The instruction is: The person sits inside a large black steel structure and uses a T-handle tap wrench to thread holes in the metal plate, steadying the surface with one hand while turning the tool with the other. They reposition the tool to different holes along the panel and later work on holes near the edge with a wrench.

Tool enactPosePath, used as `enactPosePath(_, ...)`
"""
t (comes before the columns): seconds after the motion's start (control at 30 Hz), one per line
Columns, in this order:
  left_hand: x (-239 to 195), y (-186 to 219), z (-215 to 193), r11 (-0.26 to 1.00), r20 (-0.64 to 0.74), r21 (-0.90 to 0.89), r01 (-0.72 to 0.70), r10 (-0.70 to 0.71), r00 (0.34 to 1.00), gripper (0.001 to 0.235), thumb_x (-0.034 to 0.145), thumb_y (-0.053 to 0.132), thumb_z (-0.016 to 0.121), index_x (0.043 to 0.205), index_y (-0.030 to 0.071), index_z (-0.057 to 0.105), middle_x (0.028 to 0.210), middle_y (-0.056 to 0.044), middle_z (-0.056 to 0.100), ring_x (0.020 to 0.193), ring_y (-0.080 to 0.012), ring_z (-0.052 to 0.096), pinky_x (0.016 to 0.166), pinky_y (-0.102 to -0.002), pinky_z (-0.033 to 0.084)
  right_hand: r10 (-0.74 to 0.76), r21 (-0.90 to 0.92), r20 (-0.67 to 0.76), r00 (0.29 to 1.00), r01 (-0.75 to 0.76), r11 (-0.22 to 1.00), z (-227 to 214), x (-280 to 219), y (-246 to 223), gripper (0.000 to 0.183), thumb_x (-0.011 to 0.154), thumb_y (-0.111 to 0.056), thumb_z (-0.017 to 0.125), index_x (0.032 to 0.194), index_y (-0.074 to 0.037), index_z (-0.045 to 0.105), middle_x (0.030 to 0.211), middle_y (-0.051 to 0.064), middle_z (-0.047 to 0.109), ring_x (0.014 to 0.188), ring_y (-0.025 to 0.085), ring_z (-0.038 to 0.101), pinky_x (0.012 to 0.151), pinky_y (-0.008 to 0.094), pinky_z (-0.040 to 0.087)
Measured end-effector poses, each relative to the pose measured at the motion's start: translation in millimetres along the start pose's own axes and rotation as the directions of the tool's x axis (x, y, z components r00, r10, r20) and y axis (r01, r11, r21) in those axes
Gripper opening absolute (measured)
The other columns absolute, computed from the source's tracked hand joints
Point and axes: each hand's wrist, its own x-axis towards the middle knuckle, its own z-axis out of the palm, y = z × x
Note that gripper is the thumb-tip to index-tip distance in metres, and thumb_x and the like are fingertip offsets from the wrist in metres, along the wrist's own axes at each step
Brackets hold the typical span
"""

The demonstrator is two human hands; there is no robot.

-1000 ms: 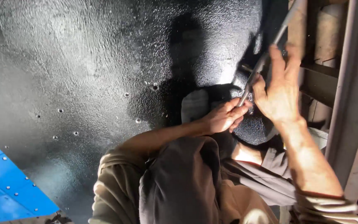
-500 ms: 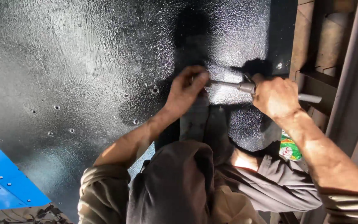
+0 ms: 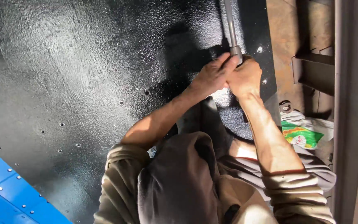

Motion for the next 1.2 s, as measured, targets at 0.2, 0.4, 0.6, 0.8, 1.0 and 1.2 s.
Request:
enactPosePath(0.2, 2.1, -31.7, -5.1, 0.989, 0.203, -0.131, -0.066, 0.092, 0.975, 0.057, 0.092, 0.016, 0.069, 0.145, 0.011, 0.050, 0.124, -0.011, 0.065, 0.086, -0.0212, 0.074, 0.072, -0.030, 0.062, 0.123, 0.476, 0.218, 0.968, -0.216, 0.853, -40.9, -12.6, -18.2, 0.071, 0.076, -0.019, 0.070, 0.140, 0.002, 0.047, 0.089, 0.028, 0.074, 0.081, 0.046, 0.072, 0.065, 0.051, 0.054)
enactPosePath(0.4, 14.4, 3.2, -27.5, 0.303, 0.580, -0.553, 0.776, -0.529, 0.619, 0.048, 0.105, 0.042, 0.054, 0.133, 0.005, 0.063, 0.095, -0.007, 0.072, 0.081, -0.0208, 0.081, 0.061, -0.030, 0.063, -0.703, -0.104, 0.323, 0.634, 0.762, 0.639, -100.1, -12.1, -24.3, 0.084, 0.081, -0.009, 0.067, 0.156, 0.003, 0.032, 0.153, 0.036, 0.041, 0.138, 0.044, 0.044, 0.111, 0.050, 0.041)
enactPosePath(0.6, -14.2, -25.7, -39.4, 0.134, 0.611, -0.598, 0.790, -0.562, 0.558, 0.045, 0.101, 0.034, 0.056, 0.139, 0.013, 0.045, 0.106, -0.011, 0.075, 0.087, -0.0231, 0.080, 0.070, -0.032, 0.065, -0.734, -0.591, 0.623, 0.271, 0.778, -0.215, -93.8, 4.4, -59.0, 0.046, 0.082, -0.021, 0.064, 0.128, -0.021, 0.062, 0.145, 0.005, 0.054, 0.146, 0.028, 0.044, 0.121, 0.052, 0.024)
enactPosePath(0.8, -74.2, -67.8, -58.8, 0.110, 0.411, -0.759, 0.641, -0.683, 0.604, 0.034, 0.106, 0.024, 0.056, 0.135, 0.006, 0.055, 0.106, -0.016, 0.077, 0.088, -0.0230, 0.077, 0.076, -0.035, 0.062, -0.559, -0.588, 0.748, 0.358, 0.748, -0.308, -64.4, 23.0, -30.3, 0.027, 0.089, -0.020, 0.066, 0.114, -0.027, 0.072, 0.096, -0.006, 0.064, 0.109, 0.019, 0.058, 0.111, 0.041, 0.038)
enactPosePath(1.0, -79.6, -68.4, -67.0, -0.057, 0.482, -0.704, 0.708, -0.770, 0.418, 0.029, 0.106, 0.025, 0.053, 0.123, 0.002, 0.059, 0.100, -0.016, 0.077, 0.085, -0.0263, 0.078, 0.073, -0.036, 0.063, -0.587, -0.609, 0.481, 0.651, 0.730, 0.310, -44.5, 12.4, 5.2, 0.024, 0.095, -0.019, 0.063, 0.117, -0.016, 0.072, 0.085, 0.008, 0.072, 0.083, 0.029, 0.071, 0.075, 0.044, 0.057)
enactPosePath(1.2, -64.5, -8.0, -52.8, -0.090, 0.751, -0.537, 0.839, -0.505, 0.426, 0.036, 0.104, 0.027, 0.061, 0.124, -0.003, 0.065, 0.104, -0.017, 0.076, 0.089, -0.0276, 0.077, 0.079, -0.040, 0.063, -0.186, -0.524, 0.288, 0.939, 0.317, 0.791, -31.1, 7.4, -38.5, 0.031, 0.090, -0.021, 0.068, 0.118, -0.007, 0.066, 0.088, 0.027, 0.073, 0.084, 0.047, 0.072, 0.077, 0.054, 0.057)
